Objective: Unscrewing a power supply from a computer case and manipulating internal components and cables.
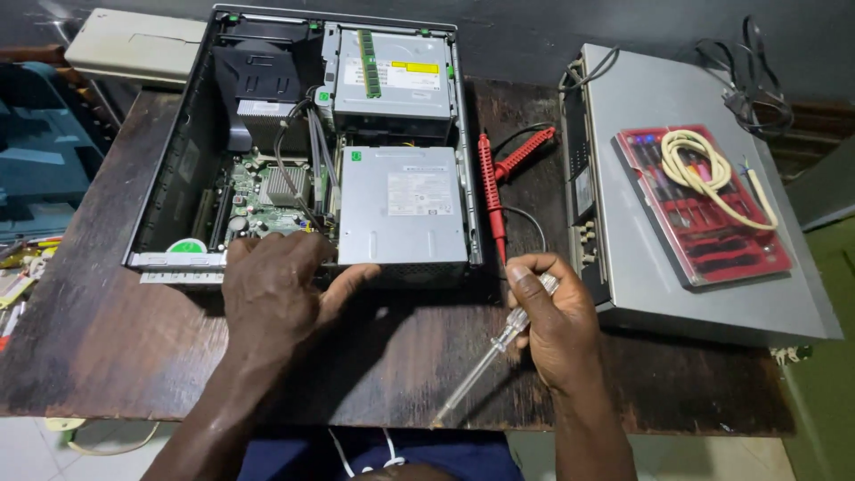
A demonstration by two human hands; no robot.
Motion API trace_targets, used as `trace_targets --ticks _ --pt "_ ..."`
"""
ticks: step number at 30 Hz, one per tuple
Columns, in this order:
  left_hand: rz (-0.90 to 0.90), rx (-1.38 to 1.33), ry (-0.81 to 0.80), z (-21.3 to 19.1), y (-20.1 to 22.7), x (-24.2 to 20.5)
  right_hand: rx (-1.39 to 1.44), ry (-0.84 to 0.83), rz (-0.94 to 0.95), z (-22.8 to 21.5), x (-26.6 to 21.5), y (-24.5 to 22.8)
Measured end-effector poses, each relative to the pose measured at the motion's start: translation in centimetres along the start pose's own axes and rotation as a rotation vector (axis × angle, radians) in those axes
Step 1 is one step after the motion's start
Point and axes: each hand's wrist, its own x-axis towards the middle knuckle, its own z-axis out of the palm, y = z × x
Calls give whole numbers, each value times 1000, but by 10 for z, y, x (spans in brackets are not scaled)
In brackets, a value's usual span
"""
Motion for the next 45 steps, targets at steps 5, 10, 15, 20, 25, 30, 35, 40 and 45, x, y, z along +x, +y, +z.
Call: trace_targets --ticks 5,10,15,20,25,30,35,40,45 --pt "21 -41 74 -1 15 -5 252 -90 41 -18 7 30" --pt "96 -93 -66 -14 3 -2 335 -126 144 -34 -15 44" --pt "254 -226 -75 -27 -5 -5 355 -103 111 -43 -33 51" --pt "195 -176 45 -13 3 -11 374 27 48 -29 -48 55" --pt "172 -179 59 -10 5 -15 375 138 18 -13 -63 59" --pt "174 -154 110 -5 5 -15 465 162 -83 -6 -67 68" --pt "250 -118 247 -1 2 -13 390 187 -99 -2 -73 58" --pt "258 -100 275 -6 3 -4 315 219 -266 0 -85 31" --pt "254 -108 270 -26 12 9 134 358 -689 9 -93 0"
